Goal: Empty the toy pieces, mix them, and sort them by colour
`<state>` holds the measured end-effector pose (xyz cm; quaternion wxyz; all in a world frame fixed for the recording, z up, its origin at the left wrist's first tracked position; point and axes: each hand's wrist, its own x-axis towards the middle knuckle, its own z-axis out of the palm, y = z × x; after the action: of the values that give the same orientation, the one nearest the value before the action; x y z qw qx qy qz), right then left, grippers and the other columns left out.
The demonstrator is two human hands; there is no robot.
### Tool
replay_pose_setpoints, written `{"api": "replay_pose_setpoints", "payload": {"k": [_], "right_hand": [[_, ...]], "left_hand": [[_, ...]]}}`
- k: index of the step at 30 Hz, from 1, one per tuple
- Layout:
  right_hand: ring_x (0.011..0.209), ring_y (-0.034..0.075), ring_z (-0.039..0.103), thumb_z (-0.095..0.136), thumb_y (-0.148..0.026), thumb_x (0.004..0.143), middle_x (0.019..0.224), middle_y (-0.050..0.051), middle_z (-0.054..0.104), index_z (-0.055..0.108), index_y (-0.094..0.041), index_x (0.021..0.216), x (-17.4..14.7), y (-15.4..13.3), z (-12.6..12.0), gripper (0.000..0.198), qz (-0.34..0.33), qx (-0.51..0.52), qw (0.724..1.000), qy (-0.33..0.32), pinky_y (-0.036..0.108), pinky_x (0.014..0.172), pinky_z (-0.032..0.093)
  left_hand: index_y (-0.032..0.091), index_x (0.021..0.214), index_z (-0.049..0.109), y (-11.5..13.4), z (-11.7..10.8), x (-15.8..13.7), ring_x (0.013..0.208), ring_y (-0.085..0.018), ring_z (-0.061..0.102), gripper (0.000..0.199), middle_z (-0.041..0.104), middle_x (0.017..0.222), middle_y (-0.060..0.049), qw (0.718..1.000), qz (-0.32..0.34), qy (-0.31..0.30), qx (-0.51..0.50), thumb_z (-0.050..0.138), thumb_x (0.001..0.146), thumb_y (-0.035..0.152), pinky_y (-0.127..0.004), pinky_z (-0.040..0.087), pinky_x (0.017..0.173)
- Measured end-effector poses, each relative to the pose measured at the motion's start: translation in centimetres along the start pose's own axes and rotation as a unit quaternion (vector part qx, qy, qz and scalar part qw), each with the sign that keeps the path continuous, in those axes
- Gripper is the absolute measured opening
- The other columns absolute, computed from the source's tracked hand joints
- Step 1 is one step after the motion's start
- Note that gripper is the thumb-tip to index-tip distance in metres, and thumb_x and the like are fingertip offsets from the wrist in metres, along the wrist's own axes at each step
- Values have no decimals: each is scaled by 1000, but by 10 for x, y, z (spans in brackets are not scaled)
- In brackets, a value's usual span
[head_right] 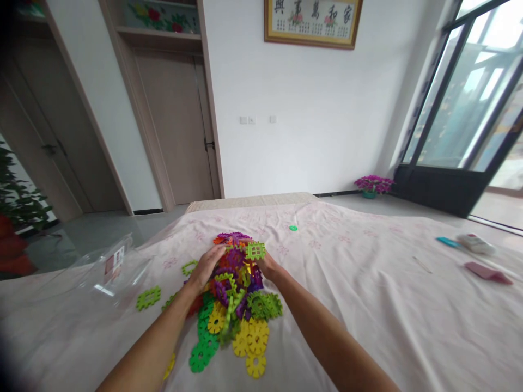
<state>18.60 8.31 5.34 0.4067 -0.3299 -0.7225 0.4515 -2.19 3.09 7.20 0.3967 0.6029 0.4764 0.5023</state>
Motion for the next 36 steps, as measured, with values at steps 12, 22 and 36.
{"api": "replay_pose_setpoints", "payload": {"k": [12,22,36], "right_hand": [[133,34,43,44,-24,88,148,16,44,47,-19,143,9,63,-151,55,248,-459,830,200,50,108,34],[147,34,19,29,-51,97,159,19,22,30,-20,152,35,102,-175,64,299,-534,782,118,56,113,16],[109,26,63,27,-61,96,115,7,71,73,-20,109,39,53,-90,63,20,-239,966,-90,42,105,42]], "left_hand": [[20,115,70,-35,-62,-45,127,-31,51,43,64,128,-12,818,100,197,531,43,92,44,-48,34,110],[29,136,57,-61,-52,-43,130,-38,44,56,51,145,-13,756,-131,222,602,37,92,58,-62,29,104],[26,120,66,-53,-52,-39,121,-22,56,45,66,127,-4,881,-17,118,458,36,95,49,-36,38,104]]}}
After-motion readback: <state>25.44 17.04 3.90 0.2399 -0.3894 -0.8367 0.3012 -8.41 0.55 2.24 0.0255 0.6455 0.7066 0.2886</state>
